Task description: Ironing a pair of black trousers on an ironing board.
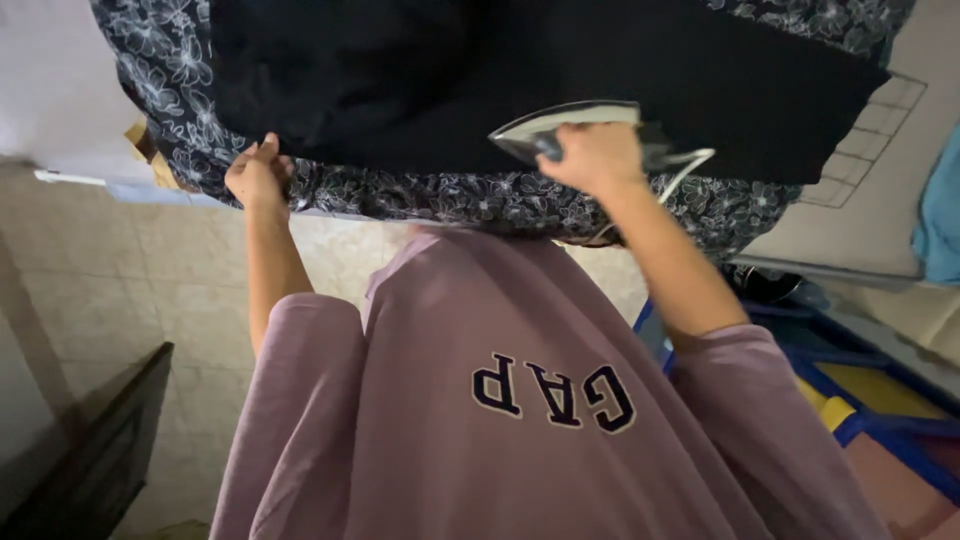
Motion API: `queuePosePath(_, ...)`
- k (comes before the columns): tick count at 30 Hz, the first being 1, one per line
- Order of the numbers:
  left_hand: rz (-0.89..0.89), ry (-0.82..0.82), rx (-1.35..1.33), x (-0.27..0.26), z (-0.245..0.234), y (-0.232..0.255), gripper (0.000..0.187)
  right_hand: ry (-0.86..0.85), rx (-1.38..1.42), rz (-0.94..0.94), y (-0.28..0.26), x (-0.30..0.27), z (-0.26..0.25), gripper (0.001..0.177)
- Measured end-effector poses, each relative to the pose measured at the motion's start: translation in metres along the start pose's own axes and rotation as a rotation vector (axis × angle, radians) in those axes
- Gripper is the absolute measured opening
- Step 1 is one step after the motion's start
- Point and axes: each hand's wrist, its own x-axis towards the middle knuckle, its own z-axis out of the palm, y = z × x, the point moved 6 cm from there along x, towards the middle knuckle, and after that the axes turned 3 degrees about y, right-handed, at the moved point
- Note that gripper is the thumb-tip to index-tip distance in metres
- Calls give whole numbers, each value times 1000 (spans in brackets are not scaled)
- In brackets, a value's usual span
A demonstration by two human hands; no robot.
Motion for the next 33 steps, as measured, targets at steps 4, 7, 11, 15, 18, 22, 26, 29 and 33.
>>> queuePosePath(4, -42, -1, 32, 4, 0, -1, 17, 22, 173, -22, -70, 13, 15, 39)
queuePosePath(7, -73, 95, 42, -4, 5, 4, 14, 125, 190, -8, -84, 10, 38, 32)
queuePosePath(11, -48, 67, 46, 16, -8, -13, 14, 138, 182, 28, -22, -6, 10, 32)
queuePosePath(15, -30, 96, 89, 10, -8, -5, 26, 49, -36, 151, 89, -54, 2, 42)
queuePosePath(18, -62, 156, 148, -19, 13, 16, 20, 50, -104, 222, 176, -108, 13, 48)
queuePosePath(22, -64, 218, 148, 1, -4, 2, 16, -51, -223, 289, 263, -169, 23, 50)
queuePosePath(26, -19, 111, 61, 9, -4, 0, 18, 29, -208, 332, 304, -199, 31, 49)
queuePosePath(29, -46, 160, 200, -6, 0, 10, 18, 32, -118, 405, 300, -202, 35, 52)
queuePosePath(33, -50, 82, 260, -13, 11, 15, 23, 38, -81, 295, 216, -147, 14, 53)
